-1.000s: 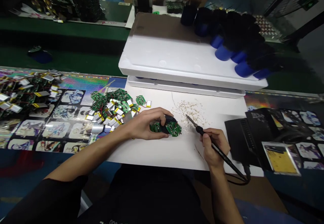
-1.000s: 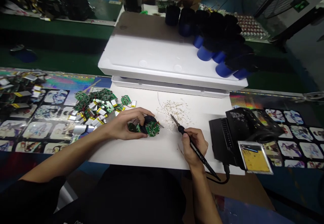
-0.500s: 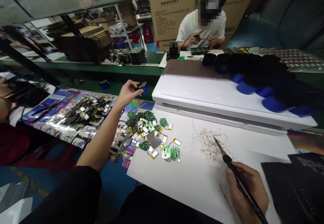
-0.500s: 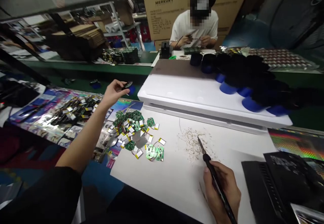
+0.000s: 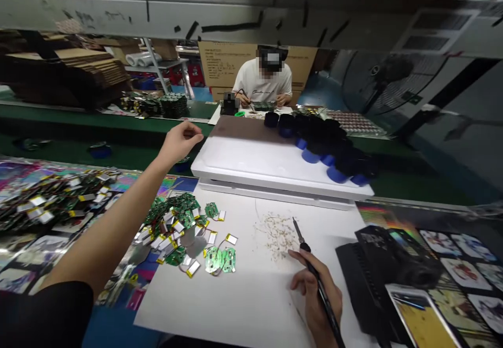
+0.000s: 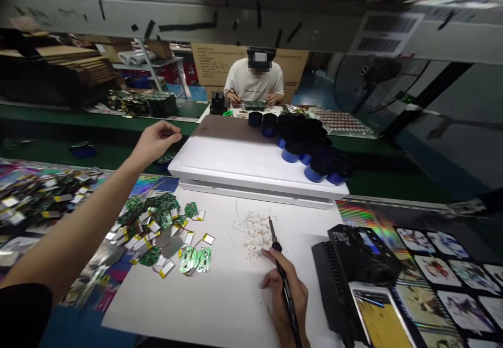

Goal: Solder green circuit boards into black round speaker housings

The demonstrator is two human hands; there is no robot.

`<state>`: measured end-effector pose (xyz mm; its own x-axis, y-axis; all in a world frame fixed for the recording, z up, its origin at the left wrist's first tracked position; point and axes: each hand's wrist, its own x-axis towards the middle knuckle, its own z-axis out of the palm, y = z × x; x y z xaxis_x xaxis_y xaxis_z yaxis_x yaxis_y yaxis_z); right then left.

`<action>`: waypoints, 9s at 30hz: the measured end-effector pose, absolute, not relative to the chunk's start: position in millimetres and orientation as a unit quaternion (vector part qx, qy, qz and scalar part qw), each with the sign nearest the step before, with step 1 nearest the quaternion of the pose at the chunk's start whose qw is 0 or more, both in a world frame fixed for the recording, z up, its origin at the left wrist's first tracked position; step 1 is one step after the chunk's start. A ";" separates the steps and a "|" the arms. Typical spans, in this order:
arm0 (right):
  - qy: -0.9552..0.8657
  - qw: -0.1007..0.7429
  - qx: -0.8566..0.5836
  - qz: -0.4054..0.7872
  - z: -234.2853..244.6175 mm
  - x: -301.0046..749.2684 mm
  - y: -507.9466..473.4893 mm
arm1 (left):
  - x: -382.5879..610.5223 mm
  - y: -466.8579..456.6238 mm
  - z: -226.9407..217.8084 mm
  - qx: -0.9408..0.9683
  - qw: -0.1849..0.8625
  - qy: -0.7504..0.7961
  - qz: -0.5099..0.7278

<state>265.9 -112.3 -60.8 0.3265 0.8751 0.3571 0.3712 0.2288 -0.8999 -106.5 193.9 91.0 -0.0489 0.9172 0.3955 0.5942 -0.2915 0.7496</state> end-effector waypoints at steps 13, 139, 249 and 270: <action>-0.504 0.570 -0.608 0.225 -67.6 266.2 -115.8 | 167.0 180.9 91.7 0.884 0.198 0.318 0.279; -0.627 0.554 -0.519 0.176 -12.1 177.5 -74.2 | -14.6 5.5 2.3 0.729 0.542 0.318 0.271; -0.661 0.516 -0.480 0.256 5.7 252.3 -90.4 | -9.9 2.7 -11.9 0.876 0.303 0.244 0.285; -0.670 0.502 -0.475 0.272 15.0 249.8 -89.7 | -9.6 2.4 -11.7 0.875 0.306 0.241 0.288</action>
